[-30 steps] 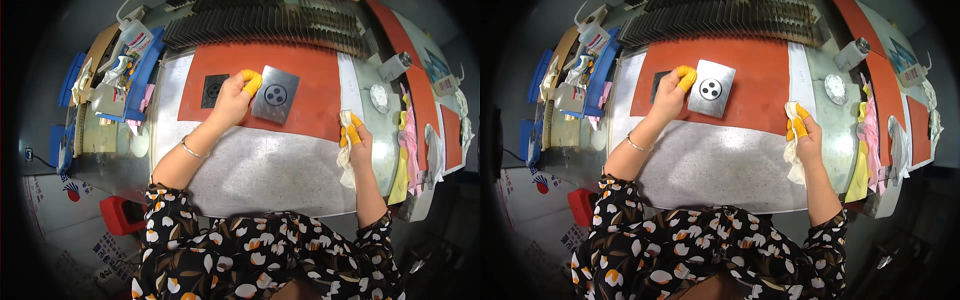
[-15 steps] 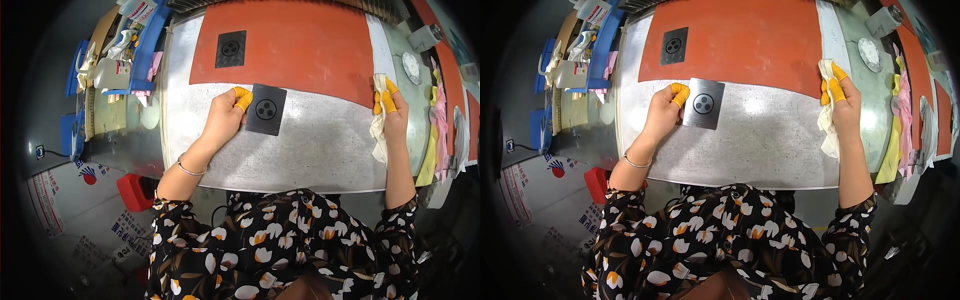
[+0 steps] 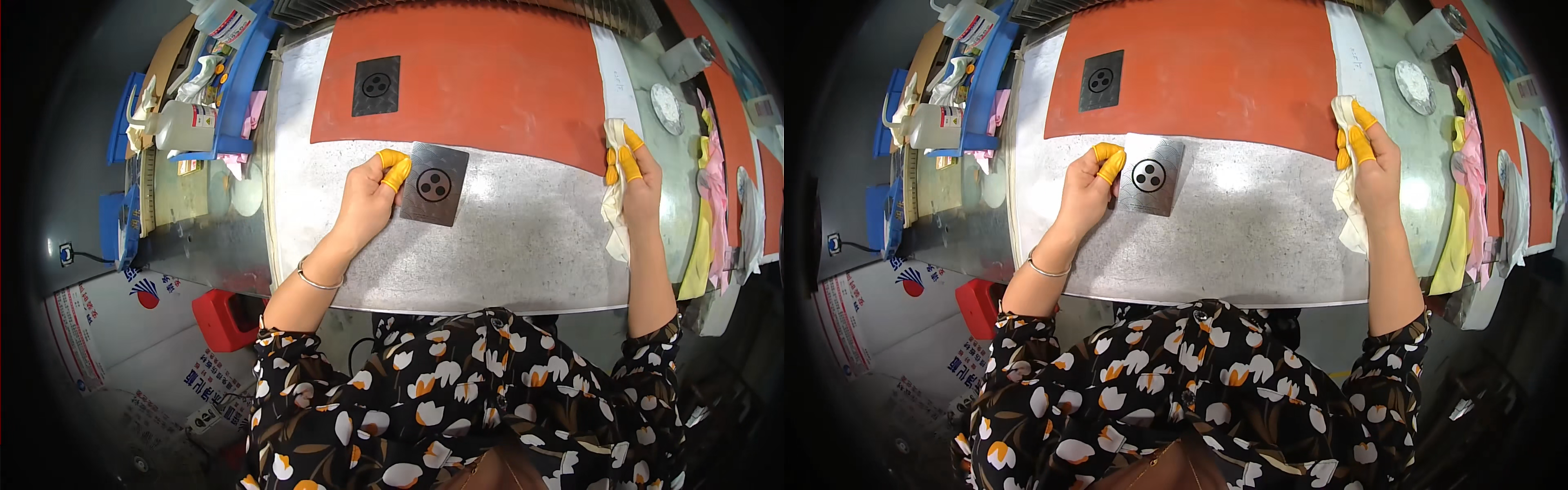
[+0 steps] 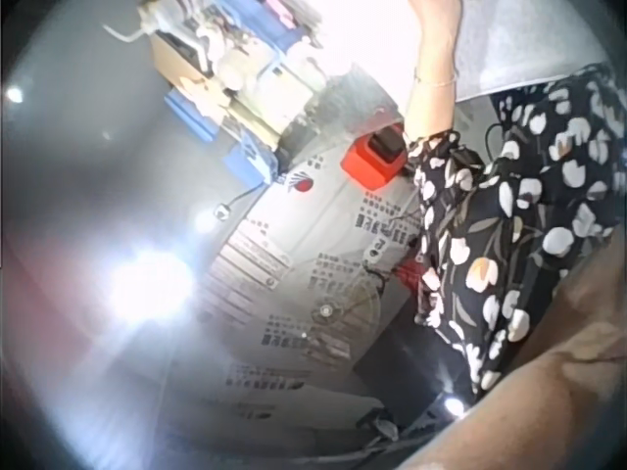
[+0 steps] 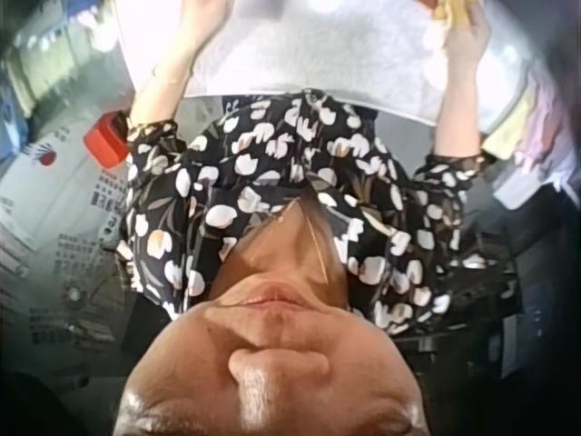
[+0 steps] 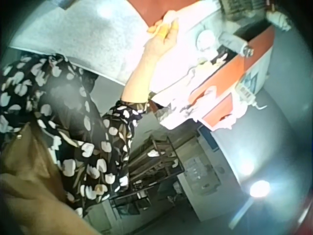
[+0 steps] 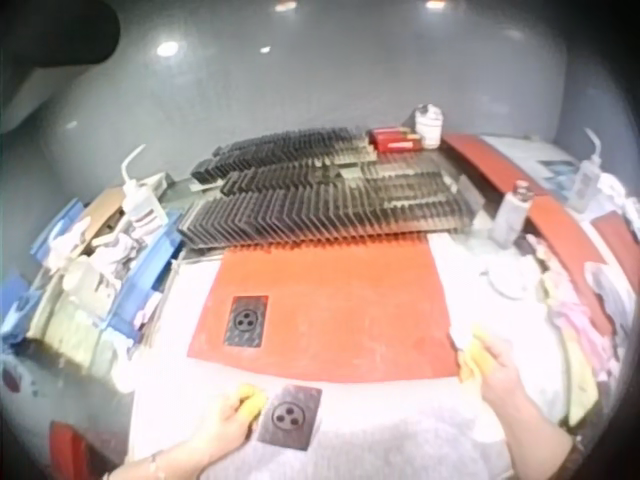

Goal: The person wipes a metal workbench surface and several small square metal plates with a white cloth. They repeatedly pick up the plates, wipe them, and place them back on the table, occasionally refilling the cloth with liquid from a bottle.

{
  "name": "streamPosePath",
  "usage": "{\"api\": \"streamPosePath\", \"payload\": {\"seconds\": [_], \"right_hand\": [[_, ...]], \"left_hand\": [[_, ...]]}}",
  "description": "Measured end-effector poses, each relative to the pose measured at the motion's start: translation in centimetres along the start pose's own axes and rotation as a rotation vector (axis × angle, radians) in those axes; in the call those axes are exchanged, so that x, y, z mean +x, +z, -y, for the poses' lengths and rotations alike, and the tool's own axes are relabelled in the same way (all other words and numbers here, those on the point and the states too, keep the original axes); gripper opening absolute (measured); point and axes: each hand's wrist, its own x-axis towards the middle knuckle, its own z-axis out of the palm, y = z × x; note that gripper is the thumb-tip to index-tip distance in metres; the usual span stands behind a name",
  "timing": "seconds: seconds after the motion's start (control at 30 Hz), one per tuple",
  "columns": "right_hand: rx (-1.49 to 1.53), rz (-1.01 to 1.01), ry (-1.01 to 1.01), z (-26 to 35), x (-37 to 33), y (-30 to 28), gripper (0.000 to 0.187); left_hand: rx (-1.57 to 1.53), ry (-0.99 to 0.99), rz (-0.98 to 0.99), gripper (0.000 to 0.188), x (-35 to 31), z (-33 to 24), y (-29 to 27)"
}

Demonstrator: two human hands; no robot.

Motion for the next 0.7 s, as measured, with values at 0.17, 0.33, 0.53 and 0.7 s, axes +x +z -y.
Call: {"api": "streamPosePath", "payload": {"seconds": [0.17,0.33,0.53,0.7], "right_hand": [[0.004,0.012,0.002,0.1,0.0,0.0,0.031],[-0.011,0.014,-0.006,0.2,0.0,0.0,0.031],[0.01,0.014,0.004,0.2,0.1,0.2,0.03],[-0.015,0.014,-0.006,0.2,0.2,0.1,0.031]], "left_hand": [[-0.013,0.003,-0.009,0.011,-0.1,-0.4,0.0],[-0.038,0.013,-0.036,0.011,0.0,0.1,0.2],[-0.05,0.041,-0.032,0.011,-0.1,0.2,0.0],[-0.105,0.024,-0.032,0.011,-0.2,-0.3,0.2]]}}
